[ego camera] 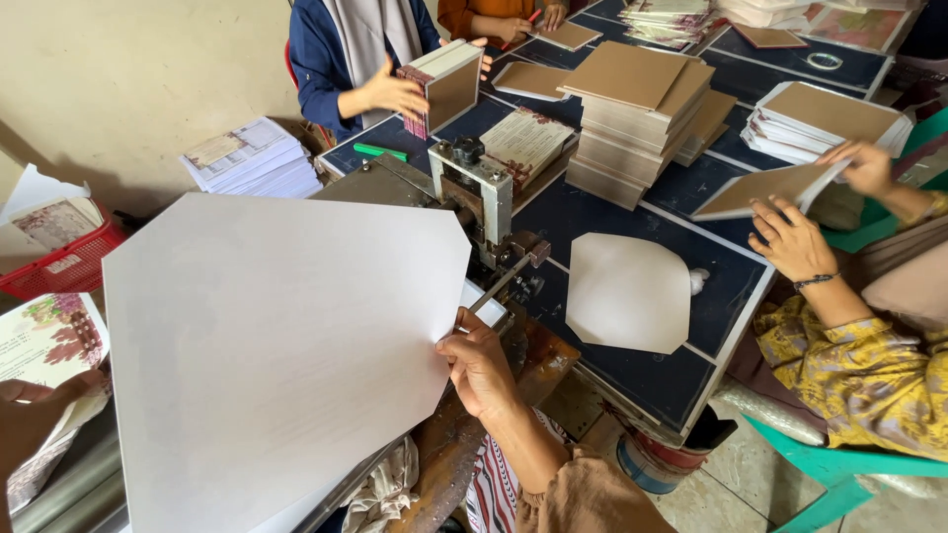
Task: Feeding printed paper sheets into a manual gluing machine and preparing them for assembly.
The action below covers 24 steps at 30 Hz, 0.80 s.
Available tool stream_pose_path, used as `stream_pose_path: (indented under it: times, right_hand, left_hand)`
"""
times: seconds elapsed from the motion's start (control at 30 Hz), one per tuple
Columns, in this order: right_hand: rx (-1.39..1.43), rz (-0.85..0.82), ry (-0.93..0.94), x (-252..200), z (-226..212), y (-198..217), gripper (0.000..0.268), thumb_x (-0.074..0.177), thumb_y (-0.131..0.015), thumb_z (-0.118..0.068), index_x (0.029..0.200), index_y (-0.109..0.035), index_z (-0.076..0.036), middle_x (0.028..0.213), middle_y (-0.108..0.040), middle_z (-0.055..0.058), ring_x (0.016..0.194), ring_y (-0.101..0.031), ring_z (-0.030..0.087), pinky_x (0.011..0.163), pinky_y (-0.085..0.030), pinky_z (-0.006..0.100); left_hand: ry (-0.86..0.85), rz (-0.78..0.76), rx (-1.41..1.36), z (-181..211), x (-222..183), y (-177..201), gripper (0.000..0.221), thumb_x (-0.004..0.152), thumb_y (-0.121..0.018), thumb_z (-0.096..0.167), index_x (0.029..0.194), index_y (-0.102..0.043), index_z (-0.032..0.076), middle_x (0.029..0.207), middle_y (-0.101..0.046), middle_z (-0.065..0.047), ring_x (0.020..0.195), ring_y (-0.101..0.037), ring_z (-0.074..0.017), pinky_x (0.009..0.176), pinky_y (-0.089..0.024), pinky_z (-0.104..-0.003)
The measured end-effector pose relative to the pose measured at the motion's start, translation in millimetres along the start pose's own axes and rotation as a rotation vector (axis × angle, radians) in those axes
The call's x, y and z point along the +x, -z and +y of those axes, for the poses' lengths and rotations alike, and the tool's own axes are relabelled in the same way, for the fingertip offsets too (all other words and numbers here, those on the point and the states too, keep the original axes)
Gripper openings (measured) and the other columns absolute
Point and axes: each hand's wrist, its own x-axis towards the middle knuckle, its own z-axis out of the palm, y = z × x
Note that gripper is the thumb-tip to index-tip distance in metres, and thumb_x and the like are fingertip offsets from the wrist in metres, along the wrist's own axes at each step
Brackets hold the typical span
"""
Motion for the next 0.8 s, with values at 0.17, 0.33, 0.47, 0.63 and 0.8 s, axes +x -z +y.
stream_pose_path:
  times: [0.17,0.33,0.47,0.63,0.8]
  right_hand:
    - [-0.002,0.019,0.0,1.3,2.7,3.6,0.027,0.067,-0.061,0.01,0.087,-0.058,-0.008,0.063,-0.06,0.001,0.054,-0.051,0.005,0.037,-0.029,0.01]
    - [0.016,0.003,-0.008,-2.2,0.6,1.8,0.028,0.067,-0.062,0.011,0.088,-0.06,-0.008,0.068,-0.062,0.0,0.055,-0.052,0.004,0.037,-0.035,0.009]
    - [0.051,0.084,0.044,0.8,-12.6,4.8,0.038,0.064,-0.062,0.014,0.097,-0.064,-0.004,0.079,-0.067,0.006,0.063,-0.059,0.01,0.044,-0.04,0.013]
    - [0.126,0.249,0.123,18.7,-39.0,35.3,0.034,0.066,-0.054,0.018,0.087,-0.062,-0.007,0.085,-0.066,0.006,0.055,-0.056,0.01,0.03,-0.033,0.013]
    - [0.299,0.461,0.151,22.2,-55.3,60.4,0.026,0.06,-0.062,0.009,0.063,-0.054,-0.016,0.057,-0.055,-0.007,0.047,-0.047,0.007,0.046,-0.041,0.015]
  left_hand:
    - [-0.058,0.015,-0.017,0.5,-4.5,1.6,0.059,0.095,-0.067,0.045,0.101,-0.067,-0.014,0.096,-0.067,-0.033,0.079,-0.064,-0.0427,0.071,-0.044,-0.048]
    - [-0.195,0.132,0.072,8.9,-10.9,-11.4,0.056,0.071,-0.066,0.025,0.11,-0.065,-0.016,0.102,-0.067,-0.032,0.095,-0.062,-0.0424,0.08,-0.045,-0.044]
    - [-0.116,0.158,0.773,22.5,-23.5,-10.8,0.058,0.083,-0.045,0.053,0.11,-0.072,0.009,0.101,-0.072,-0.017,0.097,-0.067,-0.0271,0.075,-0.052,-0.03]
    - [-0.102,0.233,0.736,19.2,-27.2,-10.5,0.057,0.084,-0.042,0.058,0.109,-0.074,0.018,0.094,-0.073,-0.015,0.105,-0.06,-0.0252,0.079,-0.046,-0.032]
    - [-0.07,0.258,0.584,35.8,-51.1,5.9,0.054,0.08,-0.047,0.053,0.114,-0.073,0.021,0.099,-0.071,-0.021,0.097,-0.065,-0.0288,0.082,-0.043,-0.039]
